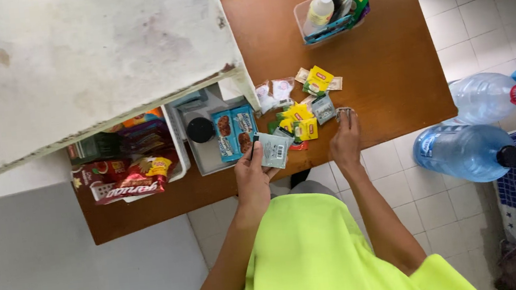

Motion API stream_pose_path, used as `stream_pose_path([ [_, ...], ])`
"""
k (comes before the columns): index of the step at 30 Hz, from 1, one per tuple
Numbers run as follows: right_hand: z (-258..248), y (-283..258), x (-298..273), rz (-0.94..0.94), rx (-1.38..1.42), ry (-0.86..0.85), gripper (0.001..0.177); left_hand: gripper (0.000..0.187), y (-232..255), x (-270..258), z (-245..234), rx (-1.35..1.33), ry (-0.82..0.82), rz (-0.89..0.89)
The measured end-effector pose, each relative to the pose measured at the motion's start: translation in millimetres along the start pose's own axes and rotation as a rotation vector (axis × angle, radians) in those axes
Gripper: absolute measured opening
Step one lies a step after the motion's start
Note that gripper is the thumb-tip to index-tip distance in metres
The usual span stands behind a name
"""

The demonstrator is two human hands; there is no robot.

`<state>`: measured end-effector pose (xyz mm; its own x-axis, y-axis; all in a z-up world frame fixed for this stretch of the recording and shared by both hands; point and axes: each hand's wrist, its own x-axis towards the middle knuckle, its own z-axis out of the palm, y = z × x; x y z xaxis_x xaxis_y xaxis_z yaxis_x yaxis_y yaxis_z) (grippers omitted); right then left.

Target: Sort various snack packages and tea sachets on a table.

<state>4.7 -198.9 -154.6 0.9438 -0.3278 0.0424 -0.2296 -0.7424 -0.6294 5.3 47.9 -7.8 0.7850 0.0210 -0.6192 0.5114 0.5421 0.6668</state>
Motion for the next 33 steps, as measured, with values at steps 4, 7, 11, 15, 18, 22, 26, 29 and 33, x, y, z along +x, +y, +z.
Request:
stream_pose_path([
  [4,26,41,-4,-0.188,-0.170,0.020,0.044,0.038,-20,5,5,-0.020,0.015,-0.012],
  [7,-1,-3,-5,-0.234,-0.243,0.055,0.042,0.037,-22,3,3,-0.020,0.034,-0.026],
  [11,-51,-99,-16,-0.108,0.118,0.037,0.024,0.035,-6,-8,8,-0.015,0.062,0.037],
  [15,-83,-202,-40,-0.171,0.475,-0.190,0.027,0.034,2,-18,-4,-0.043,0.035,0.136],
  [18,-81,-250,-51,-0.465,0.461,-0.242,0.038,0.035,-61,13,-66,-0.188,-0.043,0.143],
  [22,-62,-279,-59,-0.475,0.486,-0.260,0.044,0.037,-10,-15,-69,-0.546,-0.166,0.208],
  [26,-39,-277,-63,-0.364,0.361,-0.322,0.035,0.040,62,-50,-59,-0.276,0.015,0.197],
  [29,-30,-284,-56,-0.361,0.266,-0.260,0.026,0.035,1,-11,-123,-0.087,0.179,0.242],
  [33,-28,-304,-45,-0.394,0.259,-0.141,0.016,0.044,-21,14,-174,-0.152,0.400,-0.085],
])
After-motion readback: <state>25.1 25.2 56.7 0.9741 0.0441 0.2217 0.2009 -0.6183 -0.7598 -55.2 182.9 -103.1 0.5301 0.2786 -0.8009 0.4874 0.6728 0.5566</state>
